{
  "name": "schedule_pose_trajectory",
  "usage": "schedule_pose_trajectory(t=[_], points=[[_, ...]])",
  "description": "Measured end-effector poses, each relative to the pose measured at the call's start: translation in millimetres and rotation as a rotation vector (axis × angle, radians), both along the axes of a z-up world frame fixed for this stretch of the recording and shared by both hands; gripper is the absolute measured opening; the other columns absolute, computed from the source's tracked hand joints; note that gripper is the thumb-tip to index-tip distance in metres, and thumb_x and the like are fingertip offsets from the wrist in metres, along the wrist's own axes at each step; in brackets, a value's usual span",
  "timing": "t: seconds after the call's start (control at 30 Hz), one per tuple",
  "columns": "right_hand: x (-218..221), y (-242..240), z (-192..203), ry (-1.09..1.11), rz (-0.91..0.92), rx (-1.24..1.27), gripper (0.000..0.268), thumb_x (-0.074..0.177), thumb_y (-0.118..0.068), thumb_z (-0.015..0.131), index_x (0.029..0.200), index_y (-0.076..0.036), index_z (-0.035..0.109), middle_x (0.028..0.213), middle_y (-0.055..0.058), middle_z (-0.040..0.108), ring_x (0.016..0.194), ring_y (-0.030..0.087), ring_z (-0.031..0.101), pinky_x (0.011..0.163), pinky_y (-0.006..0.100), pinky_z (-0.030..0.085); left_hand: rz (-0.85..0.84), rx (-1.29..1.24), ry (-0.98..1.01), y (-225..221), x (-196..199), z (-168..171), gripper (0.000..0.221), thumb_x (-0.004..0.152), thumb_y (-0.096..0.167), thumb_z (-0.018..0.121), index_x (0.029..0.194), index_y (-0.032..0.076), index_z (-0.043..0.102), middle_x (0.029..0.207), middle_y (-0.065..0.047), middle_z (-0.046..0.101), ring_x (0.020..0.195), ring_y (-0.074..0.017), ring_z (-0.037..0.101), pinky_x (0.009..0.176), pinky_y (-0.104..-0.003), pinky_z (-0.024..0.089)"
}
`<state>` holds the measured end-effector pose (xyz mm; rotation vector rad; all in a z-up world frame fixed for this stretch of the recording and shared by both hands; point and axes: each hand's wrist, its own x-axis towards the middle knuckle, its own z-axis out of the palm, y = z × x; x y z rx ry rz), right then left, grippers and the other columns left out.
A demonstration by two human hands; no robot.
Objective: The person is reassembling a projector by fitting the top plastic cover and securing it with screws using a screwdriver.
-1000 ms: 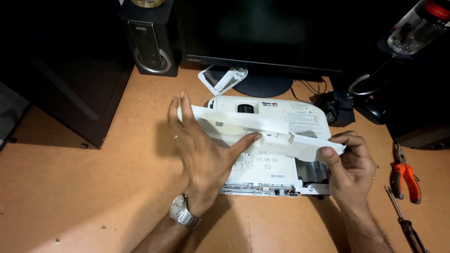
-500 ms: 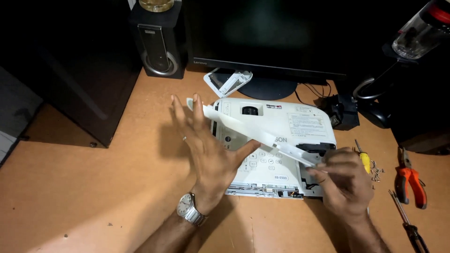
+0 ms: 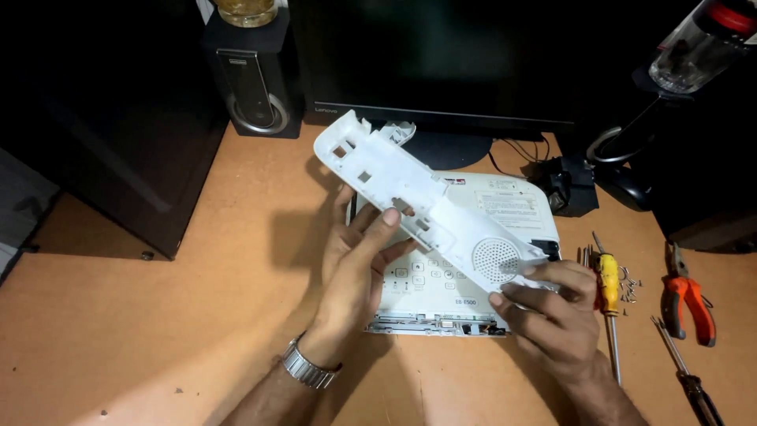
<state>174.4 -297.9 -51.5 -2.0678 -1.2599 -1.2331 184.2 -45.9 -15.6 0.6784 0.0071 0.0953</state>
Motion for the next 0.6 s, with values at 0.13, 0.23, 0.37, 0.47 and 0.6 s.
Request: schedule_pose_trajectory(t=[0.13, 0.23, 0.37, 0.47, 0.6], points=[[2.0, 4.8, 1.3, 0.073, -0.046, -0.025, 0.008, 0.087, -0.023, 0.078, 0.090, -0.021, 0.071, 0.110, -0.003, 0.069, 0.122, 0.031, 0.046, 0.097, 0.046, 0.037, 0.144, 0.054, 0.272, -1.3, 2.3, 5.7, 0.079, 0.072, 0.002, 0.077, 0.142, 0.014, 0.043, 0.115, -0.016, 0.070, 0.100, -0.0242, 0.071, 0.076, -0.038, 0.062], [0.9, 6.2, -0.3, 0.191, -0.043, 0.162, 0.030, 0.083, -0.031, 0.078, 0.106, -0.018, 0.062, 0.131, 0.004, 0.053, 0.139, 0.027, 0.038, 0.122, 0.048, 0.031, 0.220, 0.063, 0.211, -1.3, 3.2, -4.9, 0.067, 0.075, -0.005, 0.076, 0.132, 0.012, 0.045, 0.112, -0.015, 0.072, 0.098, -0.0249, 0.073, 0.076, -0.040, 0.063], [-7.9, 23.0, 22.1, 0.630, 0.108, 0.563, 0.071, 0.088, -0.004, 0.070, 0.146, -0.010, 0.030, 0.156, 0.025, 0.040, 0.145, 0.034, 0.048, 0.119, 0.046, 0.052, 0.269, 0.142, 0.125, -4.2, -1.8, -4.9, 0.058, 0.077, -0.006, 0.078, 0.125, 0.009, 0.049, 0.111, -0.013, 0.073, 0.094, -0.0205, 0.075, 0.068, -0.034, 0.064], [-10.8, 21.2, 18.3, 0.957, -0.287, 0.667, 0.044, 0.086, -0.008, 0.076, 0.127, 0.000, 0.060, 0.125, 0.015, 0.062, 0.113, 0.024, 0.064, 0.081, 0.029, 0.055, 0.212, 0.119, 0.051, -12.3, -1.7, -18.3, 0.062, 0.076, -0.006, 0.079, 0.127, 0.011, 0.047, 0.103, -0.010, 0.075, 0.091, -0.0208, 0.075, 0.074, -0.043, 0.066], [-13.5, 26.8, 25.7, 1.074, -0.264, 0.737, 0.041, 0.086, -0.003, 0.075, 0.123, 0.002, 0.059, 0.094, 0.021, 0.071, 0.052, 0.022, 0.066, 0.044, 0.031, 0.057, 0.205, 0.147, 0.036, -11.8, -5.6, -12.2, 0.065, 0.076, -0.006, 0.079, 0.132, 0.007, 0.050, 0.103, -0.014, 0.075, 0.090, -0.0234, 0.076, 0.079, -0.040, 0.067]])
